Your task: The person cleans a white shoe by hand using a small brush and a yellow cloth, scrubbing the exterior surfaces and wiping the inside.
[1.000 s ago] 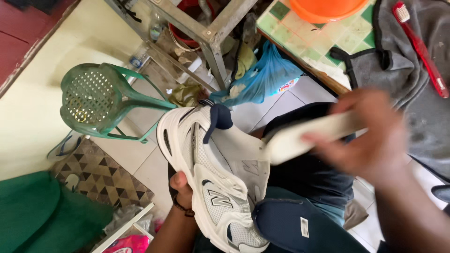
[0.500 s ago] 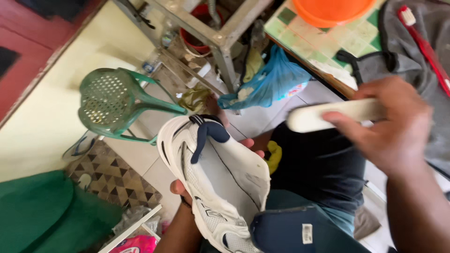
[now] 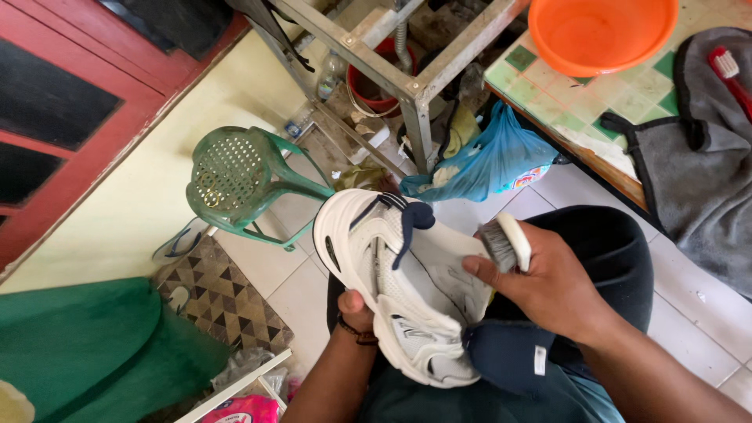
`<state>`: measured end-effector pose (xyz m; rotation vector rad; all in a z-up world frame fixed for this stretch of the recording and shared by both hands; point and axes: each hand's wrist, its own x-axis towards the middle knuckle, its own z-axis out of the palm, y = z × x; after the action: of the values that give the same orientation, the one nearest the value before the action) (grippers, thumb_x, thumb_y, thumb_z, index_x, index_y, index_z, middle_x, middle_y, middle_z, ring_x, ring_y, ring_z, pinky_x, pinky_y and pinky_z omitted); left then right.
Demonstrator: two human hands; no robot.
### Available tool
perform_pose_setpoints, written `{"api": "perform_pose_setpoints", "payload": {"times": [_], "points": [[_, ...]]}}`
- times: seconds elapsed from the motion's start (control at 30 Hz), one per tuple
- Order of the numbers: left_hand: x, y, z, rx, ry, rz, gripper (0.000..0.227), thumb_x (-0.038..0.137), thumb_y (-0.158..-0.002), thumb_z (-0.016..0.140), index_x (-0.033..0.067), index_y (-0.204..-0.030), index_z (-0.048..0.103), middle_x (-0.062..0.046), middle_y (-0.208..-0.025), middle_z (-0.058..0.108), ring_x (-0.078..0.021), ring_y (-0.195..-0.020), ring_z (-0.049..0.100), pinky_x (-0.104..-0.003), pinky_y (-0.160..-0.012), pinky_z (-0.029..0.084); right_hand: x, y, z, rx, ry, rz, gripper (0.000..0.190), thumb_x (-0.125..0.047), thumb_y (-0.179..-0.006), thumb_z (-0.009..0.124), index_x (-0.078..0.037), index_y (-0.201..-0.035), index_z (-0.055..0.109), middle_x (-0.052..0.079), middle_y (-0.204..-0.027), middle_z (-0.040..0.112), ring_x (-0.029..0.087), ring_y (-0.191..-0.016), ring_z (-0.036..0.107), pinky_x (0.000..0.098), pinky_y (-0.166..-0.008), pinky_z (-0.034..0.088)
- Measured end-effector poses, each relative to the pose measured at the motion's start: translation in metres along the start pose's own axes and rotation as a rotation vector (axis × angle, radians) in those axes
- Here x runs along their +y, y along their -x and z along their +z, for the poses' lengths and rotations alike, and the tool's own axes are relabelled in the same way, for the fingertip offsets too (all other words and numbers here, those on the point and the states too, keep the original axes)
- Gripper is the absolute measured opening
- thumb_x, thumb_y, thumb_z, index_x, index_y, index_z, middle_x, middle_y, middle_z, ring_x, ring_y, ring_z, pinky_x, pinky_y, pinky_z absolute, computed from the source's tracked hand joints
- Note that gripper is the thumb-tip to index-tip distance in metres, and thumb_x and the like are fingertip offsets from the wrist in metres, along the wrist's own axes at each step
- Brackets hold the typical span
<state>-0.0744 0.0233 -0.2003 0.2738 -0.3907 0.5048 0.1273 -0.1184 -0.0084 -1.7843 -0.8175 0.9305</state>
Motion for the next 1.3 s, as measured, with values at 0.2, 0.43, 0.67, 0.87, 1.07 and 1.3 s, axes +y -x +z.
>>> {"api": "perform_pose_setpoints", "payload": {"times": [0.2, 0.43, 0.67, 0.87, 1.07, 1.3], "points": [[0.033, -0.077, 0.081, -0.162, -1.444, -0.136, 0.106, 0.085, -0.074, 0.045, 0.0094, -0.147, 0.030, -0.005, -0.151, 0.032, -0.0222, -0.141, 0.034, -0.042, -0.127, 0.015, -0.024, -0.011, -0.014, 0.037, 0.069, -0.194, 0.010, -0.018, -0.080, 0.072, -0.011, -0.081, 0.065, -0.003, -0.071, 0.061, 0.008, -0.064, 0.052, 0.0233, -0.060, 0.041], [0.031, -0.030, 0.076, -0.099, -0.352, -0.598, 0.141, 0.060, -0.055, 0.074, 0.0194, -0.146, -0.025, -0.022, -0.155, 0.003, -0.0376, -0.142, 0.014, -0.060, -0.112, 0.011, -0.045, -0.028, -0.032, -0.227, 0.503, -0.883, 0.014, -0.007, -0.086, 0.061, -0.010, -0.099, 0.064, 0.005, -0.079, 0.048, 0.026, -0.072, 0.050, 0.0370, -0.067, 0.029], [-0.059, -0.028, 0.053, 0.792, -0.229, -0.062, 0.010, 0.013, -0.094, 0.042, 0.0195, -0.087, 0.039, 0.010, -0.078, 0.018, -0.0062, -0.071, 0.034, -0.031, -0.083, 0.030, -0.057, -0.029, -0.001, -0.347, 0.521, -1.122, 0.013, -0.002, -0.096, 0.058, -0.005, -0.083, 0.058, 0.006, -0.073, 0.043, 0.028, -0.065, 0.044, 0.0386, -0.064, 0.029], [-0.044, -0.054, 0.093, 1.000, -0.100, -0.565, 0.094, 0.072, -0.071, 0.038, 0.0110, -0.142, 0.041, -0.015, -0.132, 0.054, -0.0311, -0.118, 0.052, -0.045, -0.100, 0.043, -0.043, -0.015, -0.062, -0.094, 0.627, -0.666, 0.048, -0.027, -0.073, 0.076, -0.010, -0.116, 0.064, 0.007, -0.078, 0.050, 0.027, -0.076, 0.049, 0.0369, -0.072, 0.035], [-0.033, -0.043, 0.104, 1.233, -0.696, -0.348, 0.091, 0.064, -0.073, 0.027, 0.0030, -0.139, 0.043, -0.014, -0.138, 0.054, -0.0273, -0.127, 0.050, -0.041, -0.106, 0.041, 0.031, 0.010, -0.024, 0.128, 0.742, -0.552, 0.048, -0.058, -0.076, 0.061, -0.010, -0.071, 0.056, 0.005, -0.063, 0.046, 0.027, -0.056, 0.045, 0.0432, -0.055, 0.026], [-0.026, -0.020, 0.106, 0.756, -1.250, -0.332, 0.082, 0.060, -0.091, 0.016, -0.0034, -0.125, 0.054, -0.018, -0.130, 0.058, -0.0279, -0.128, 0.049, -0.037, -0.110, 0.036, 0.049, 0.008, -0.025, 0.274, 0.958, -0.563, 0.054, -0.061, -0.081, 0.060, -0.011, -0.062, 0.051, 0.007, -0.061, 0.043, 0.029, -0.057, 0.042, 0.0459, -0.057, 0.025]]}}
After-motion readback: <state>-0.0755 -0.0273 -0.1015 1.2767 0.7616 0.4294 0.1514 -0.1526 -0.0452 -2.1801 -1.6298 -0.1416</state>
